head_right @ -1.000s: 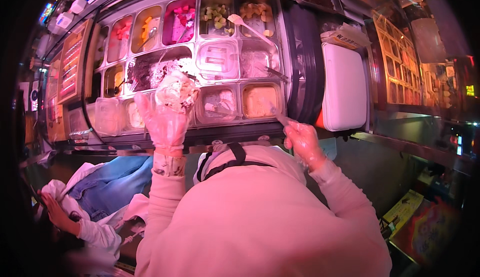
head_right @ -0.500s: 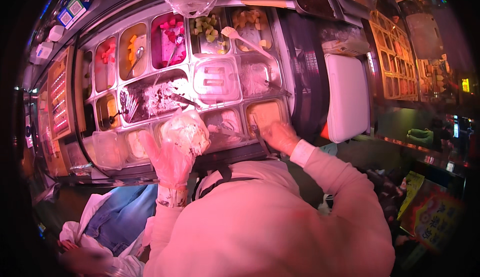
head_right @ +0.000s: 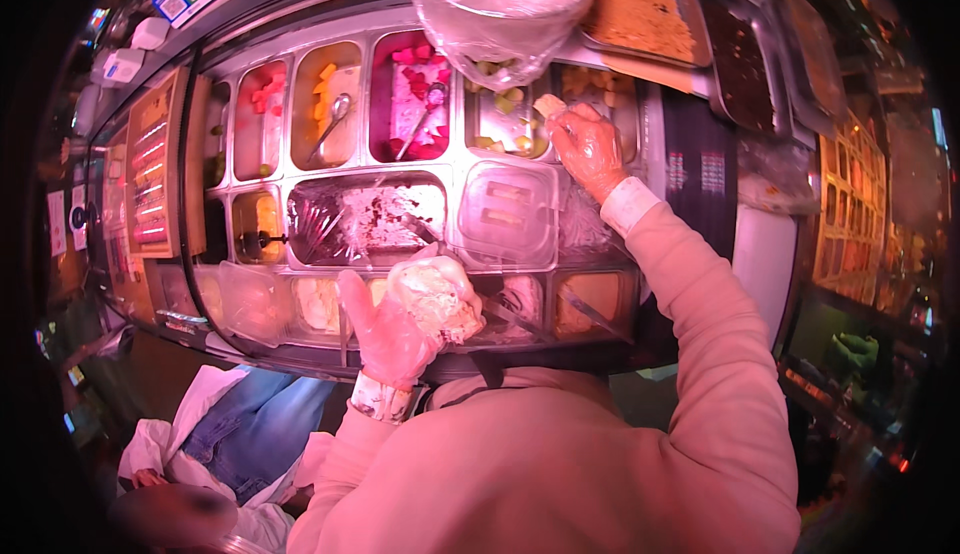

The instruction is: The person scoops a dark paste into a plastic bag, adds colorful fruit pieces, and then coats the bag in a dark crumbly mixture. The person then hands the finished bag to a customer.

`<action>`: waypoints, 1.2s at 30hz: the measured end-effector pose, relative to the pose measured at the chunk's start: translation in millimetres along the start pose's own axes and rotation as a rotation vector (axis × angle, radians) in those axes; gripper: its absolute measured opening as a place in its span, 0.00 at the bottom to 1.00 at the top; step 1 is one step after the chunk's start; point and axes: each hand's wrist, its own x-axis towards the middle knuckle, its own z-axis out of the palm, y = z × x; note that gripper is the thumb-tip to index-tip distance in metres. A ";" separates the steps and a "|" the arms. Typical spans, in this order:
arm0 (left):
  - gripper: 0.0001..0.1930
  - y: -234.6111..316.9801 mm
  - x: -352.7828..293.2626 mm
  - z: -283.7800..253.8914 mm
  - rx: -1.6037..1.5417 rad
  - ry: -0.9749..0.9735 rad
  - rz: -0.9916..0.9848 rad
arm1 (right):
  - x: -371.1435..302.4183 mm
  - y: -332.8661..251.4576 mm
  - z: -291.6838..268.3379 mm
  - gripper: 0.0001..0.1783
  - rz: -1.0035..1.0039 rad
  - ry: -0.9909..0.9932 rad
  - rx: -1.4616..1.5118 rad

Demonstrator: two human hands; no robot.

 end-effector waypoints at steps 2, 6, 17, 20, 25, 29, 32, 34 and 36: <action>0.56 4.6 4.1 4.7 -0.019 0.062 0.008 | 12.1 -21.2 14.2 0.08 -0.018 -0.030 0.098; 0.57 11.8 5.1 2.6 0.005 -0.009 0.017 | 33.9 -64.3 60.6 0.09 -0.119 -0.164 0.193; 0.52 48.1 -24.9 -35.2 -0.141 -0.074 0.077 | 151.0 -38.9 278.9 0.12 0.750 -0.710 -0.262; 0.50 57.8 -31.4 -58.7 -0.240 -0.145 0.085 | 155.0 -43.9 292.8 0.13 0.559 -0.764 -0.655; 0.54 82.1 -39.3 -63.7 -0.262 0.006 0.031 | 133.0 -35.3 281.8 0.05 1.073 -0.255 0.396; 0.55 93.8 -36.8 -74.6 -0.245 0.034 0.064 | 117.4 -118.4 217.1 0.03 1.261 -0.092 1.098; 0.55 102.4 -28.1 -73.1 -0.240 0.092 0.040 | 114.8 -85.0 209.9 0.08 1.304 -0.335 1.294; 0.54 108.2 -23.8 -63.7 -0.207 0.099 0.062 | 114.8 -91.9 213.1 0.10 1.347 -0.377 1.235; 0.54 115.1 -13.5 -72.9 -0.155 -0.092 0.018 | 117.0 -72.8 238.8 0.10 1.404 -0.401 1.334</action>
